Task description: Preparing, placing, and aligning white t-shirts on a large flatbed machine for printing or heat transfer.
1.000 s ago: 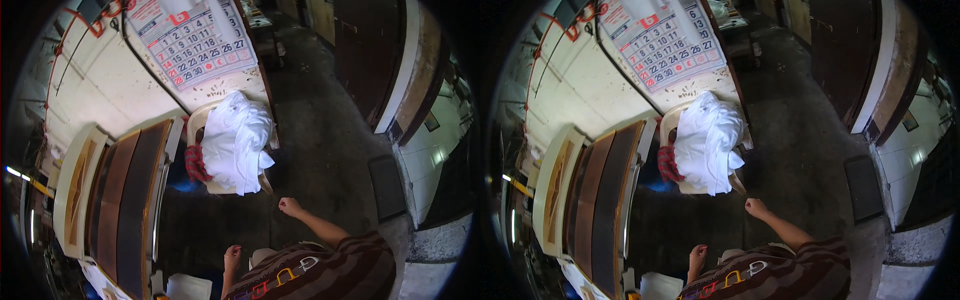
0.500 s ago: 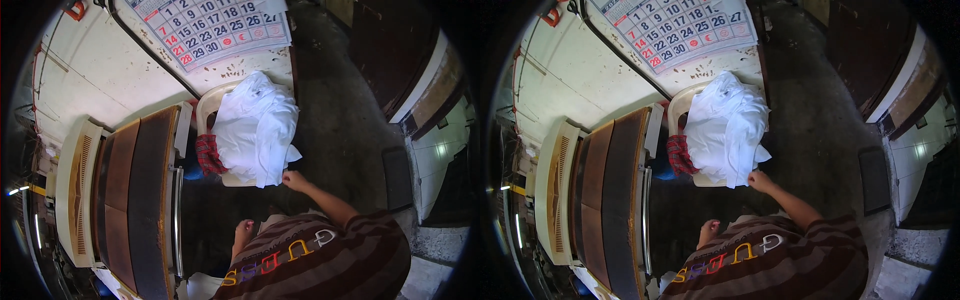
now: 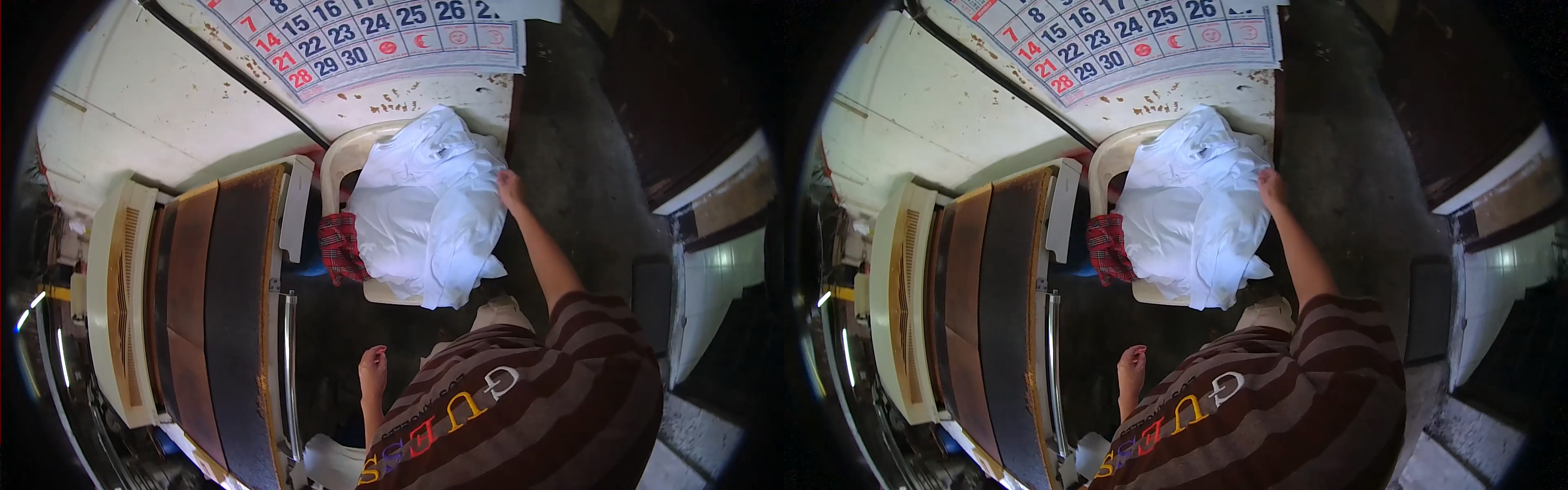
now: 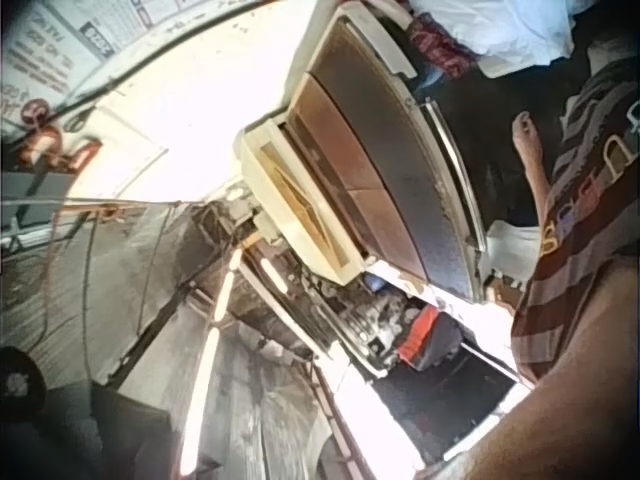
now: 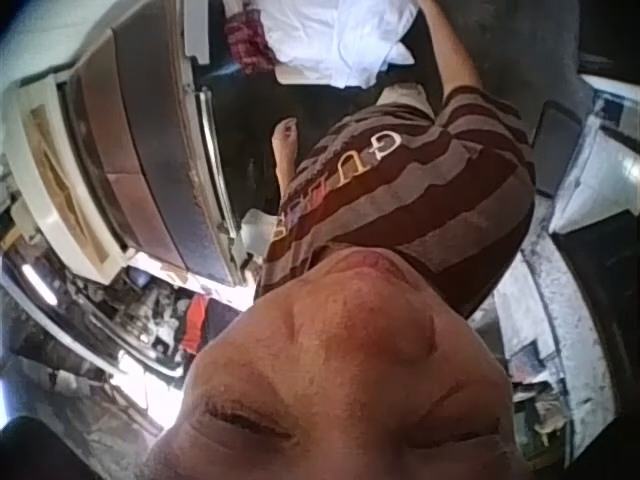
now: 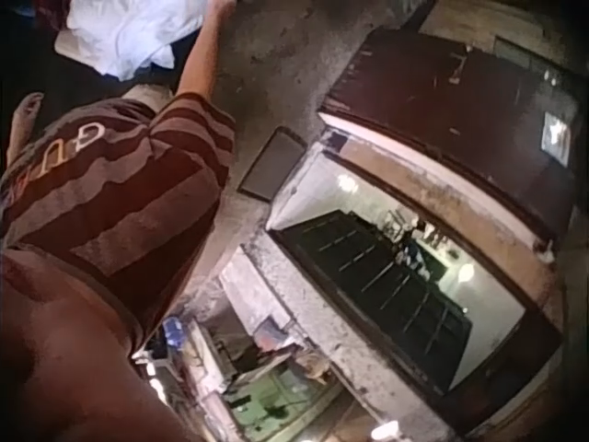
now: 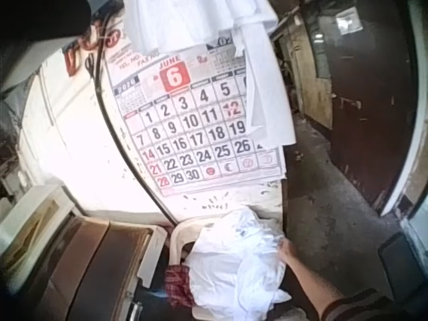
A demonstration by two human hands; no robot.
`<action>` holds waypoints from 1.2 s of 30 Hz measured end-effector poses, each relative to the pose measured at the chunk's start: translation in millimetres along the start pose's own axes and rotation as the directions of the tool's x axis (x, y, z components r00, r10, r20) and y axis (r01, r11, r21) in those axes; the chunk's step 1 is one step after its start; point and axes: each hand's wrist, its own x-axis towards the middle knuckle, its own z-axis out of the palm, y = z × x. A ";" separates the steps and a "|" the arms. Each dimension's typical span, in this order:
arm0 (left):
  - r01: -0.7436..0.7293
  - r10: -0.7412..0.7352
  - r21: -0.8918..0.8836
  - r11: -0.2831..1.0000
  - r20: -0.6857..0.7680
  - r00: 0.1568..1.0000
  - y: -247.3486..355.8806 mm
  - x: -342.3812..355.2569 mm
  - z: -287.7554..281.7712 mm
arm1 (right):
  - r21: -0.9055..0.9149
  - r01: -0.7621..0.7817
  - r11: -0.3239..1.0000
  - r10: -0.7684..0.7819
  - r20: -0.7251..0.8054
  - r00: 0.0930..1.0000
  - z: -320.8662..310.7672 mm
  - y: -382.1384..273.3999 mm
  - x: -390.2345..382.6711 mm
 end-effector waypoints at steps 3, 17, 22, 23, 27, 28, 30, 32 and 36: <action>0.060 -0.061 -0.019 0.998 -0.022 0.998 22.7 -2.8 22.9 | -0.051 -0.013 0.999 0.010 -0.058 0.998 3.0 23.2 38.2; -0.219 0.224 -0.063 0.974 0.088 0.971 227.4 142.0 108.5 | 0.344 0.141 0.928 -0.328 0.578 0.747 -42.2 -47.4 -9.7; -0.064 0.197 -0.277 0.959 0.482 0.854 299.8 159.3 108.4 | 0.464 0.340 0.818 -0.530 0.837 0.135 -100.2 -162.4 -62.5; -0.010 0.212 -0.360 0.933 0.527 0.823 288.0 156.4 108.0 | 0.481 0.313 0.819 -0.534 0.838 0.109 -113.1 -181.7 -61.7; 0.127 0.134 -0.493 0.861 0.460 0.878 288.9 141.3 101.9 | 0.599 0.230 0.767 -0.635 0.760 0.141 -140.3 -207.8 -34.9; 0.238 0.033 -0.537 0.809 0.445 0.895 299.3 133.5 95.8 | 0.658 0.266 0.704 -0.706 0.689 0.164 -137.2 -209.5 -32.9; 0.337 -0.070 -0.611 0.717 0.417 0.906 291.9 123.6 88.6 | 0.712 0.324 0.623 -0.779 0.604 0.170 -132.7 -220.1 -33.8; 0.361 -0.125 -0.801 0.478 0.344 0.930 301.9 111.1 82.8 | 0.570 0.457 0.683 -0.697 0.695 0.177 -132.2 -239.9 -41.4; 0.349 -0.164 -0.933 -0.088 0.359 0.919 286.0 89.7 84.6 | 0.750 0.600 0.277 -0.953 0.296 0.070 -109.8 -264.5 -62.3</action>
